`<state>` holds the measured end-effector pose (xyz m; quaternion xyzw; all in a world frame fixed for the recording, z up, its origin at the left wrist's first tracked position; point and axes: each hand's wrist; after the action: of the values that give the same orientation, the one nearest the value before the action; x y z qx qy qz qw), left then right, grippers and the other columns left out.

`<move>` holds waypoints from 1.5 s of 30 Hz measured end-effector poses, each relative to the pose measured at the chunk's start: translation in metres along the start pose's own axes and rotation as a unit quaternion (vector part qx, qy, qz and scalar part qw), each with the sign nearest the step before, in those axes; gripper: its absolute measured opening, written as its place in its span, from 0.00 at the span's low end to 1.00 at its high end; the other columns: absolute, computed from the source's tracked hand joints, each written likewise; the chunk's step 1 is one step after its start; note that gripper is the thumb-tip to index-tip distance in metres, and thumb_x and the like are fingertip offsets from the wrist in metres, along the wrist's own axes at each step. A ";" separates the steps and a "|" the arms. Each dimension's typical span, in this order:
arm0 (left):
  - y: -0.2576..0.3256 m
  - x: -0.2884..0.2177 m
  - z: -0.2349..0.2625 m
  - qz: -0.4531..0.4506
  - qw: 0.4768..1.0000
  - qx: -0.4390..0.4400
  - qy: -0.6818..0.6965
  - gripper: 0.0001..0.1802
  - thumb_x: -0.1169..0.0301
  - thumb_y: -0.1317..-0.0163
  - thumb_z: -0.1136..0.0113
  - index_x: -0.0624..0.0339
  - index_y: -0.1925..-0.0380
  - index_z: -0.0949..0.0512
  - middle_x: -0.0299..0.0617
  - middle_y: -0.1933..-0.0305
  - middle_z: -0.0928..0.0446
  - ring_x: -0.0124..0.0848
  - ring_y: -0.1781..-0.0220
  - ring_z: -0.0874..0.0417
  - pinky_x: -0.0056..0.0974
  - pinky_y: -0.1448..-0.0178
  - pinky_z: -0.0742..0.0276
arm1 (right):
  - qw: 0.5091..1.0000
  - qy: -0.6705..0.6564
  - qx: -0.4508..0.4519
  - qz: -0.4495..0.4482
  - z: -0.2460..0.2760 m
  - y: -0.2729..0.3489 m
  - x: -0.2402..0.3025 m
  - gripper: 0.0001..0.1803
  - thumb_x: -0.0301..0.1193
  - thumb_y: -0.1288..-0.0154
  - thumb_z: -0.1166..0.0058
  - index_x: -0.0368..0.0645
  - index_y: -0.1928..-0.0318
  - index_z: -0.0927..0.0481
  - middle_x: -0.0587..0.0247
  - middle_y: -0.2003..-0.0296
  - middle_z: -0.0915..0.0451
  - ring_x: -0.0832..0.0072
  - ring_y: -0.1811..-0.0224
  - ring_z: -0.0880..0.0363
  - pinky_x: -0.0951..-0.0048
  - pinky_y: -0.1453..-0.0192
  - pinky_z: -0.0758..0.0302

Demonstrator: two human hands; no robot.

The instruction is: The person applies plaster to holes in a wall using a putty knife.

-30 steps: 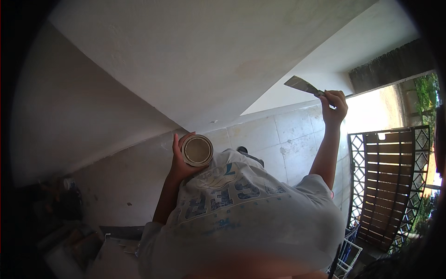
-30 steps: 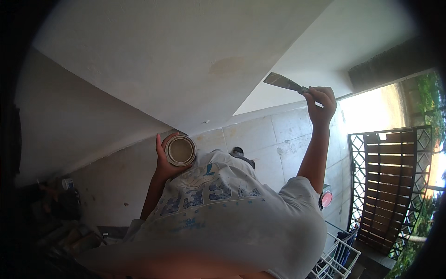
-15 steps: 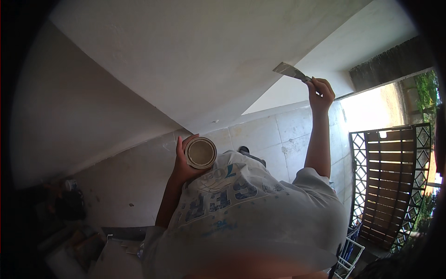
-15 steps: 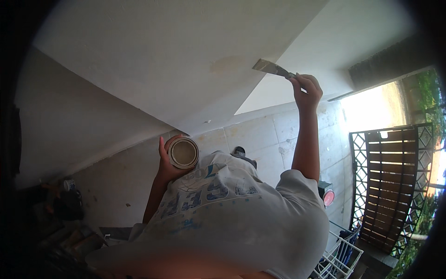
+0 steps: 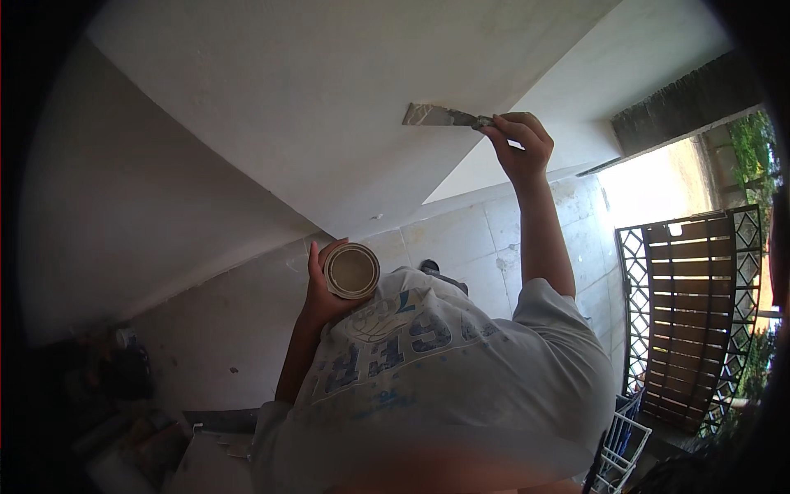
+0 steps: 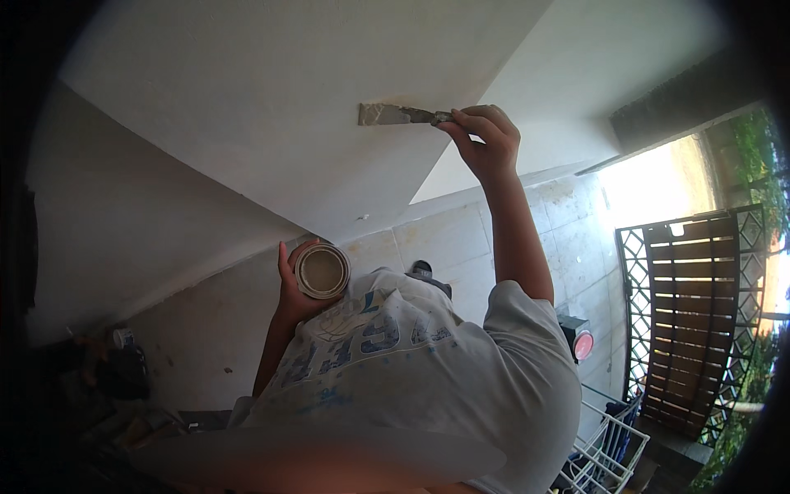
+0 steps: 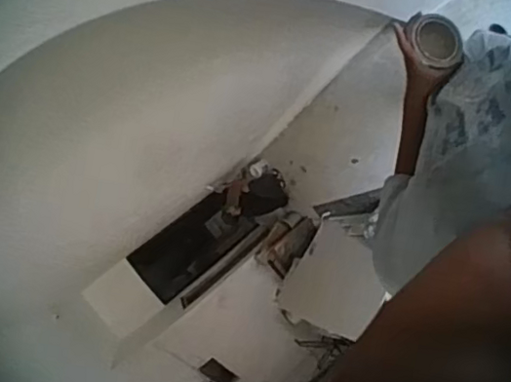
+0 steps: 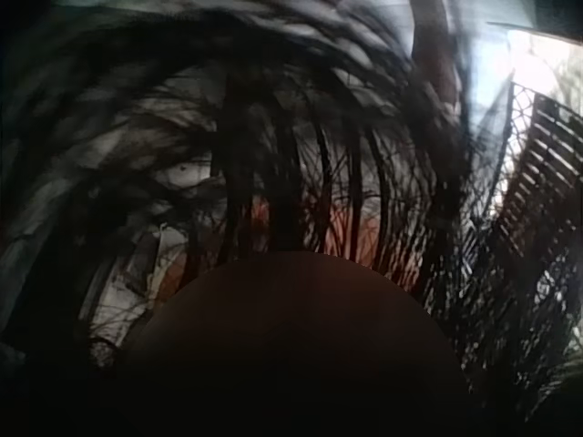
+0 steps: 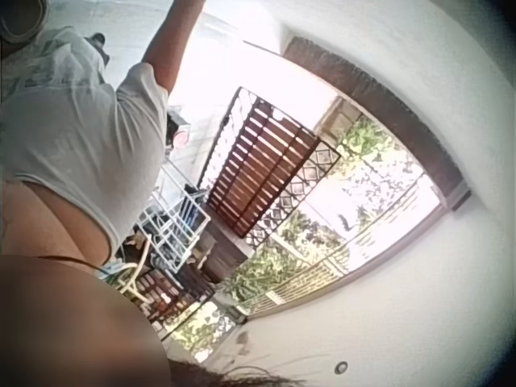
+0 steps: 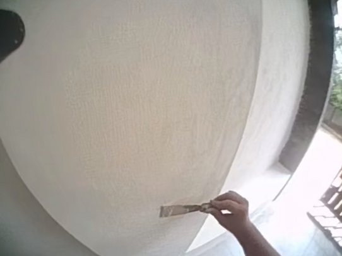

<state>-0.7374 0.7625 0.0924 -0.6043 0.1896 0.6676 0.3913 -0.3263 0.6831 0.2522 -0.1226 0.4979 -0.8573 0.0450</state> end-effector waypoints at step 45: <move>0.072 -0.022 -0.064 0.001 0.999 -0.020 -0.046 0.86 0.65 0.62 0.10 0.53 0.22 0.78 0.59 0.26 0.36 0.49 0.26 0.31 0.54 0.23 0.35 | 0.991 -0.090 -0.033 -0.091 -0.009 0.032 -0.003 0.11 0.28 0.49 0.21 0.42 0.69 0.13 0.65 0.68 0.13 0.69 0.65 0.14 0.70 0.64 0.17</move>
<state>-0.7502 0.6642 0.0852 -0.5808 0.1586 0.6984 0.3870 -0.3271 0.6755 0.2195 -0.2457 0.5068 -0.8263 0.0079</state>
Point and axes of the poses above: each hand's wrist, its own y-axis away from the middle knuckle, its own z-axis out of the back of the hand, x = y × z
